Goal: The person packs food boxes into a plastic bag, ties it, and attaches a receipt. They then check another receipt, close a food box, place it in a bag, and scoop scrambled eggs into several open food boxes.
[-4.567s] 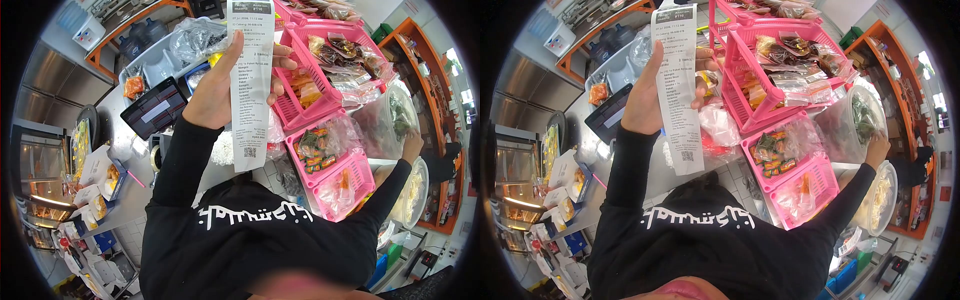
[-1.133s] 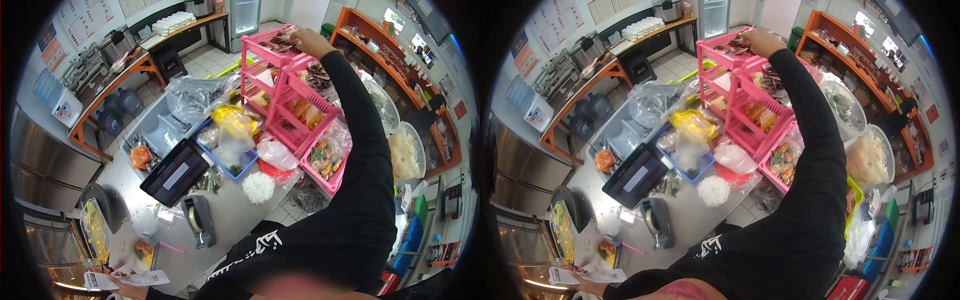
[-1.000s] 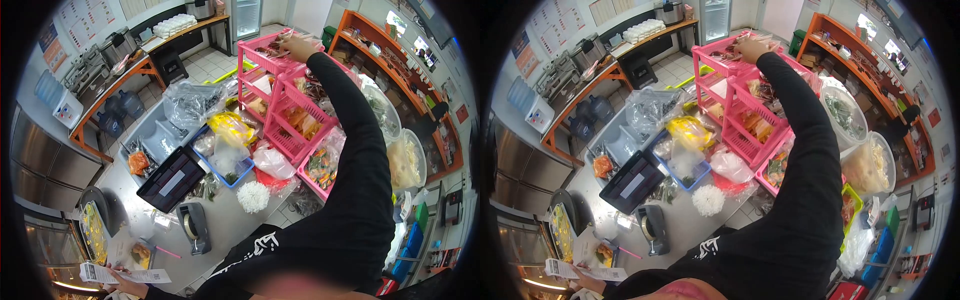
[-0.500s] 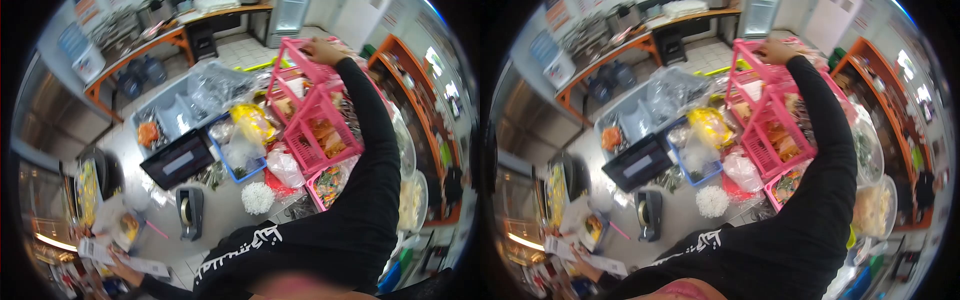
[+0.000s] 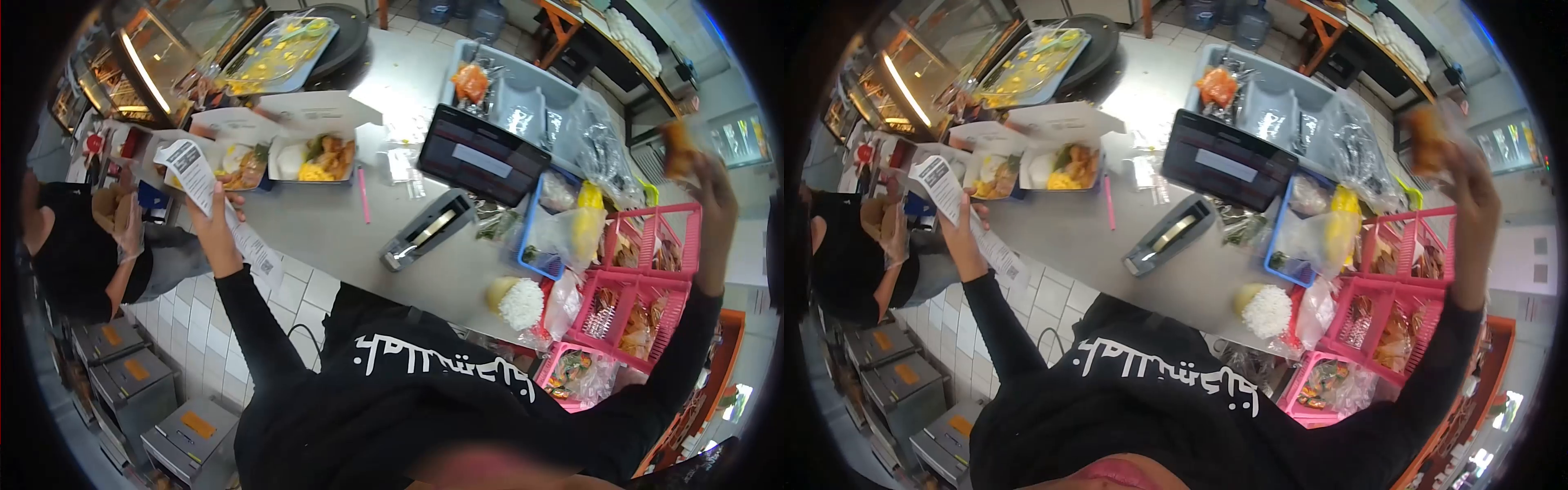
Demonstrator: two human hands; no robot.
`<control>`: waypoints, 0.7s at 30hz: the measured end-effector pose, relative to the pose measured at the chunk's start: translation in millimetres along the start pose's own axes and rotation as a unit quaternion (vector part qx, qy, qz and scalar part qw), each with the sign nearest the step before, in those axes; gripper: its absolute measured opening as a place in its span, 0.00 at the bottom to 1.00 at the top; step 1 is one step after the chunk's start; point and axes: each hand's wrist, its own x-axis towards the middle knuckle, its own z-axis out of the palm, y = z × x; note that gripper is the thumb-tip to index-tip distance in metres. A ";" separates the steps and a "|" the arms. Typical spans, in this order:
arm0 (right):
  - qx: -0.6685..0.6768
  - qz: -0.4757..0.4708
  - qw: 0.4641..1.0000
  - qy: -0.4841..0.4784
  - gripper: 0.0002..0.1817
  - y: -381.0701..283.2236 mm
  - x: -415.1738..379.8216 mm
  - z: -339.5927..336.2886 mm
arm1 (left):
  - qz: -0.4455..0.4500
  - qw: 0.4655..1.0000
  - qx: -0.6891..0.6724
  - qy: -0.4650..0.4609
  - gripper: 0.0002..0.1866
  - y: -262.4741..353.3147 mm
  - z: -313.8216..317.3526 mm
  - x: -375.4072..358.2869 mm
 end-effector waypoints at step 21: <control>0.167 -0.243 0.917 -0.267 0.11 -260.2 9.5 535.6 | -0.035 0.984 0.064 0.162 0.22 -12.9 -250.2 69.3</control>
